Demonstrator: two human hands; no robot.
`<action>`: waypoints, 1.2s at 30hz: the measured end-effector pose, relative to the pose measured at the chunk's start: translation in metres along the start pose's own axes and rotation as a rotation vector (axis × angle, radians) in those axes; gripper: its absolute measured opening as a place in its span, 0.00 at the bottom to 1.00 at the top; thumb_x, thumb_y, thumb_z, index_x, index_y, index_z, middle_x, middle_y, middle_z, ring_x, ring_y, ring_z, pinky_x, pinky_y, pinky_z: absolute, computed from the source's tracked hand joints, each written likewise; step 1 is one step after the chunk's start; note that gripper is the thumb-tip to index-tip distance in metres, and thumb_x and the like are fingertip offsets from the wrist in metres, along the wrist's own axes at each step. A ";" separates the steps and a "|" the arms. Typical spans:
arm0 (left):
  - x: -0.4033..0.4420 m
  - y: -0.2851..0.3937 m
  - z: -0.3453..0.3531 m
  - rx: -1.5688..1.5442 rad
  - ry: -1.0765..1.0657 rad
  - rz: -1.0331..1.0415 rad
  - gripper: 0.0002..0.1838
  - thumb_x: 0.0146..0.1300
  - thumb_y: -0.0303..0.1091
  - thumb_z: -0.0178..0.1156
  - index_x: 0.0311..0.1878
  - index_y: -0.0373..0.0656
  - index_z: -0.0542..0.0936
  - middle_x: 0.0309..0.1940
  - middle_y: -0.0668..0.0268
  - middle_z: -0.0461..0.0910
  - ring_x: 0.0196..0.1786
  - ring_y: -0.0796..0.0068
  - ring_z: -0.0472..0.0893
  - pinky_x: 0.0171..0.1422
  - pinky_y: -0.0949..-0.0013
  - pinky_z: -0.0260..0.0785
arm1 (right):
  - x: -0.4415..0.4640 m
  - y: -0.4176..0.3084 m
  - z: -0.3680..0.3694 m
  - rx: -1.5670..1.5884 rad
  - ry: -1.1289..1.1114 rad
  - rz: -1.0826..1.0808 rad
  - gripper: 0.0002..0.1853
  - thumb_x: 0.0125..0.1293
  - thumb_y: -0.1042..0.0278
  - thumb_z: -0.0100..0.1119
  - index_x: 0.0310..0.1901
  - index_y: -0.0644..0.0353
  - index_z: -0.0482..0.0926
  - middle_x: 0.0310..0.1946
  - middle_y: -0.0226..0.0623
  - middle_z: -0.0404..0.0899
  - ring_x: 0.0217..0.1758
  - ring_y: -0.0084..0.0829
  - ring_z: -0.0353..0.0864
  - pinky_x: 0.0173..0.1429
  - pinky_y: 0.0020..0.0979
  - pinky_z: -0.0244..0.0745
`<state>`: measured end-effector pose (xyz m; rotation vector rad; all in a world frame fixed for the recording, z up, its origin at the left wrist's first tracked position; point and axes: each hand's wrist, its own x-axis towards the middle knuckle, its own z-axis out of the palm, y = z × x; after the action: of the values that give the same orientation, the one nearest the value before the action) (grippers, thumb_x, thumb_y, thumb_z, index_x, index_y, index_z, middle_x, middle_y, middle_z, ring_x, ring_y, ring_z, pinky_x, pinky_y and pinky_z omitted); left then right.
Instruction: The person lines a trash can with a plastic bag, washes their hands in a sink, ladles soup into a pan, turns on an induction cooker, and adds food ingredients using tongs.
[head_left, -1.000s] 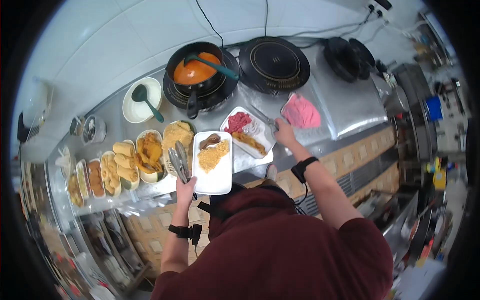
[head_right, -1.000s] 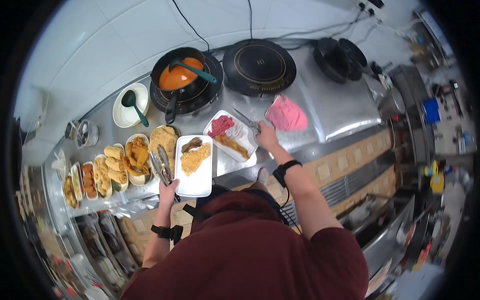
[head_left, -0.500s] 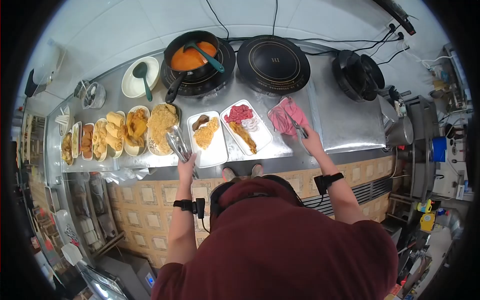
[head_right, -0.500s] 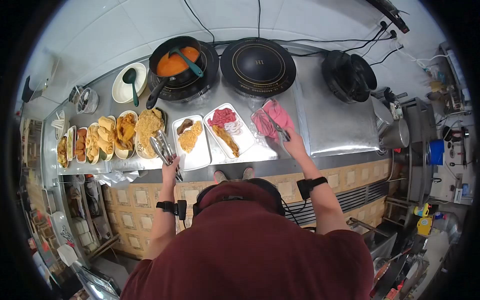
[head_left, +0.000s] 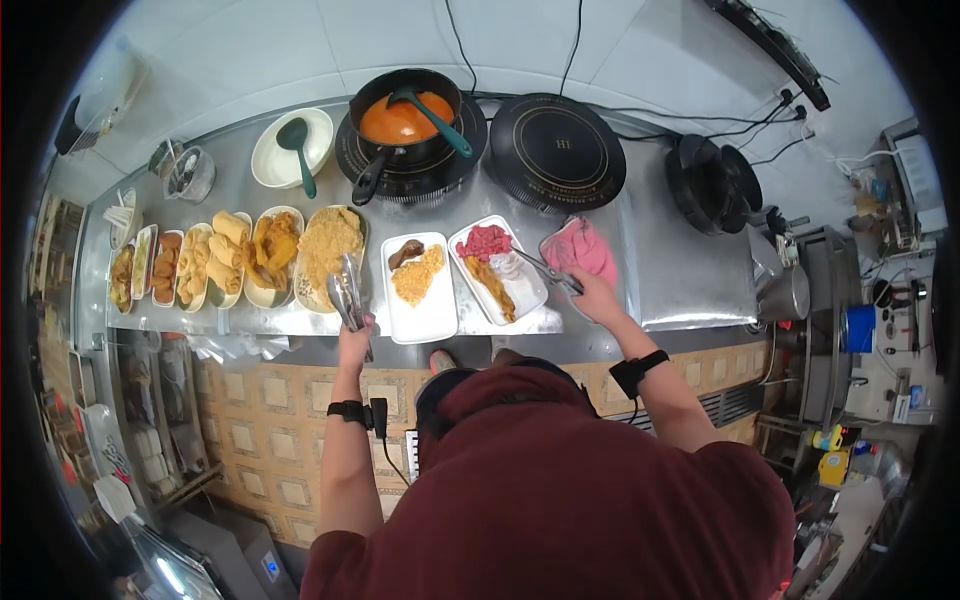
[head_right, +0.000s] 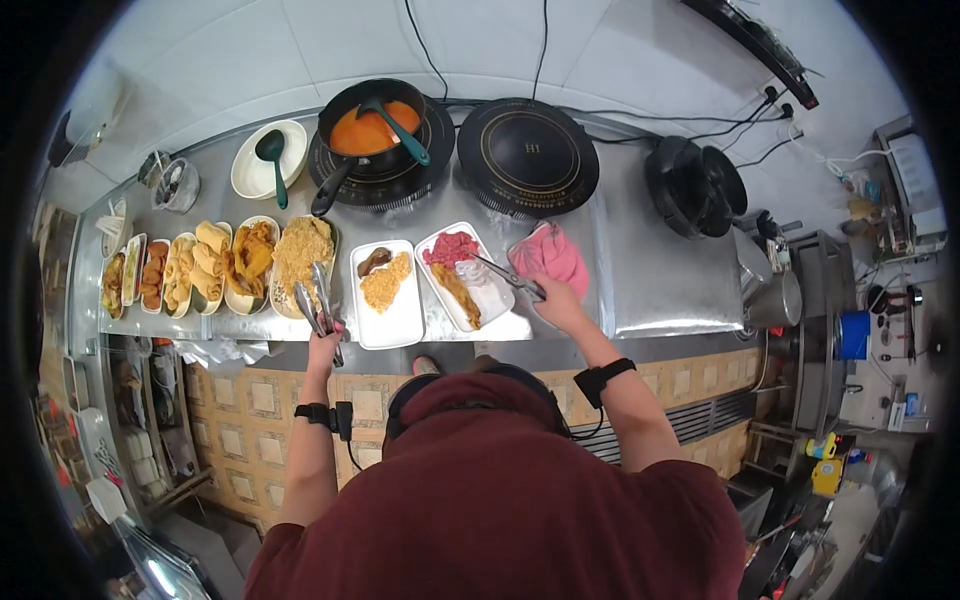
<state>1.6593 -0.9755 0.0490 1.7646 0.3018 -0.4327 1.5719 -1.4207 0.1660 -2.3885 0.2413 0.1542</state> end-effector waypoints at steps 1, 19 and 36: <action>0.000 0.000 0.002 -0.023 -0.005 -0.030 0.09 0.48 0.18 0.50 0.32 0.41 0.71 0.28 0.70 0.71 0.34 0.78 0.72 0.40 0.74 0.64 | 0.007 0.009 0.000 -0.026 -0.004 -0.025 0.21 0.46 0.74 0.55 0.46 0.58 0.73 0.34 0.45 0.77 0.37 0.41 0.78 0.42 0.33 0.70; 0.003 -0.009 0.014 0.169 0.069 0.080 0.12 0.44 0.19 0.48 0.34 0.41 0.67 0.27 0.69 0.70 0.32 0.76 0.70 0.39 0.73 0.64 | 0.031 0.104 0.025 -0.116 0.216 -0.054 0.24 0.46 0.80 0.52 0.49 0.63 0.63 0.40 0.54 0.71 0.45 0.52 0.71 0.49 0.43 0.66; 0.006 0.000 0.010 0.004 -0.084 0.002 0.12 0.44 0.19 0.50 0.35 0.39 0.73 0.28 0.73 0.73 0.34 0.80 0.71 0.41 0.76 0.63 | 0.036 0.116 0.029 0.072 0.182 -0.005 0.25 0.46 0.78 0.52 0.50 0.63 0.64 0.37 0.50 0.72 0.40 0.46 0.73 0.43 0.38 0.68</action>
<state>1.6638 -0.9853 0.0447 1.7457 0.2395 -0.5051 1.5811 -1.4898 0.0626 -2.3322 0.3210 -0.0736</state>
